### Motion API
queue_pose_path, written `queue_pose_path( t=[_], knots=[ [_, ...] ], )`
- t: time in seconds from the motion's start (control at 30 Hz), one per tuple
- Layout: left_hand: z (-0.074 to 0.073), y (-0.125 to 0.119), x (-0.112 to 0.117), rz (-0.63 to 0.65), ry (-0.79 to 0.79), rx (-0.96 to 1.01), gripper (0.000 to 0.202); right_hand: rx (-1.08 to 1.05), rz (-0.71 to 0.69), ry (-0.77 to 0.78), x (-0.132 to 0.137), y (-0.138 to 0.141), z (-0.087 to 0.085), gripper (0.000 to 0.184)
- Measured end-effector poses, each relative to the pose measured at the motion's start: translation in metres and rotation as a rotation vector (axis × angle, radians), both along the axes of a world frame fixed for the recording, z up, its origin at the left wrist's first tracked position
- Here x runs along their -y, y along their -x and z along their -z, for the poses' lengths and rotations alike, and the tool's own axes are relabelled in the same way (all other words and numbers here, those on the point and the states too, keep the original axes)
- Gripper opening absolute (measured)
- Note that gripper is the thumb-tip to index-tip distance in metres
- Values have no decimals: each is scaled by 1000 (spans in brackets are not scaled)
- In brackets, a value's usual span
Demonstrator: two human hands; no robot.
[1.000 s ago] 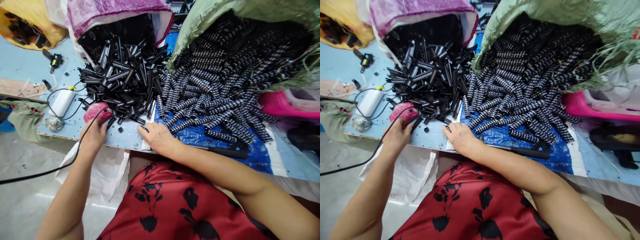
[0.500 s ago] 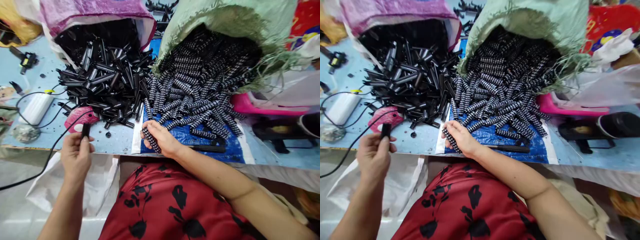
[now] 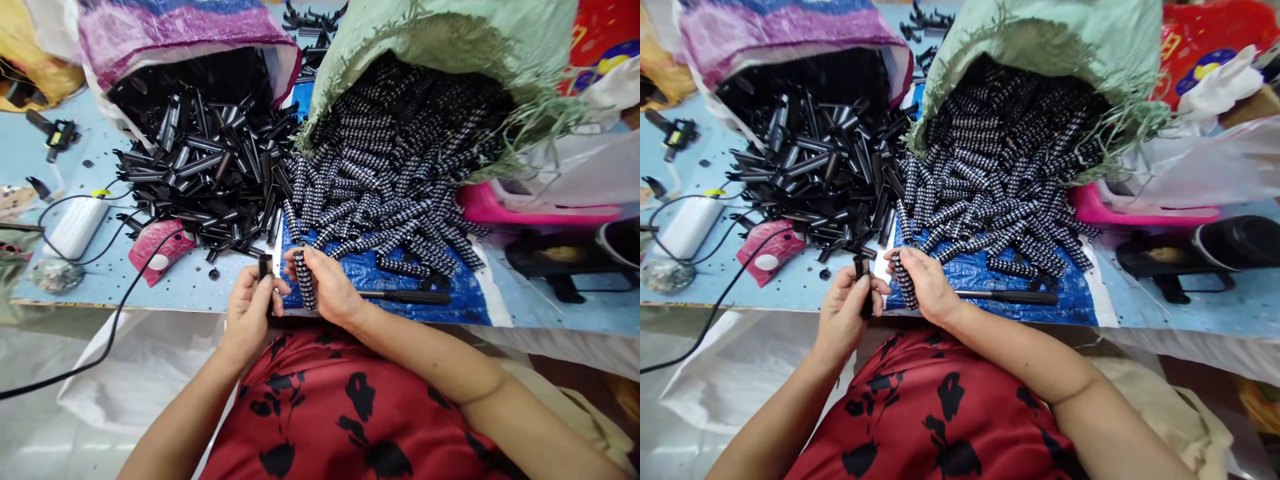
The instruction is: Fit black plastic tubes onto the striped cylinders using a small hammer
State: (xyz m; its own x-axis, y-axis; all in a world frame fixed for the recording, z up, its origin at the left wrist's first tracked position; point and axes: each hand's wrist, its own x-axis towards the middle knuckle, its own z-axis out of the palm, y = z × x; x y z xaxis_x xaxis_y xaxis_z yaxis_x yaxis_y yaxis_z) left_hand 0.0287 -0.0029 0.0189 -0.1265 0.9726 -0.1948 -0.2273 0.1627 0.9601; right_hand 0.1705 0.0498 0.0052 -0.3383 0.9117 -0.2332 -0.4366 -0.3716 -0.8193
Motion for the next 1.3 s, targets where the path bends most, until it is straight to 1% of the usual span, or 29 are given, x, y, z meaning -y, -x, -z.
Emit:
queue_pose_path(
  t=[0.03, 0.1, 0.17, 0.2, 0.23, 0.3, 0.33, 0.37, 0.4, 0.43, 0.5, 0.57, 0.63, 0.7, 0.77, 0.87, 0.97, 1.07, 1.13, 1.17, 1.2, 1.23, 1.27, 1.3],
  knots=[
    [3, -7, -2, -40, -35, -47, 30, -2, 23, -9, 1, 3, 1, 45],
    [7, -19, -7, -98, -79, -124, 34, 15, 25, -54, 1, 8, 5, 43],
    [9, -24, -9, -111, -78, -141, 37, 90, 5, -164, -1, 7, 10, 45],
    [8, -23, -9, -109, -56, -128, 37, 150, -9, -269, -2, 2, 12, 50],
    [7, -21, -8, -103, -23, -109, 36, 226, -31, -408, -4, -4, 15, 62],
    [3, -14, -5, -86, 44, -66, 37, 396, -110, -767, -7, -20, 18, 102],
    [1, -11, -3, -73, 65, -51, 38, 470, -157, -957, -9, -28, 19, 117],
    [1, -8, -2, -56, 76, -46, 40, 530, -199, -1119, -10, -34, 20, 123],
    [1, -6, -1, -38, 81, -47, 41, 572, -228, -1237, -11, -39, 20, 120],
    [3, -4, 0, -24, 85, -50, 42, 597, -230, -1310, -11, -43, 20, 112],
    [8, -4, 1, -6, 105, -59, 39, 615, -189, -1353, -10, -44, 20, 104],
    [14, -6, 3, -21, 117, -79, 44, 627, -133, -1348, -8, -42, 20, 104],
    [18, -10, 3, -64, 99, -109, 51, 638, -103, -1365, -5, -39, 20, 105],
    [19, -13, 4, -110, 78, -114, 45, 661, -74, -1392, -3, -37, 19, 102],
    [19, -15, 4, -117, 78, -54, 37, 700, -38, -1407, -2, -37, 19, 99],
    [16, -13, 3, -78, 109, 84, 36, 756, -1, -1434, -1, -38, 20, 96],
    [10, -9, 2, -15, 181, 148, 40, 786, 4, -1494, 0, -38, 24, 95],
    [5, -7, 0, 98, 331, 247, 48, 772, -33, -1460, 0, -39, 25, 108],
    [7, -3, -1, 121, 378, 267, 53, 775, -61, -1437, 1, -47, 23, 117],
    [10, 2, -1, 98, 350, 216, 54, 806, -82, -1439, 3, -55, 22, 116],
    [14, 8, -1, 50, 284, 115, 52, 865, -104, -1443, 7, -66, 21, 109],
    [18, 17, 0, -14, 191, -36, 49, 951, -124, -1441, 11, -79, 20, 97],
    [22, 27, 1, -70, 92, -225, 44, 1067, -151, -1426, 16, -94, 21, 78],
    [25, 38, 2, -104, 6, -433, 39, 1202, -129, -1405, 21, -109, 22, 55]
  ],
)
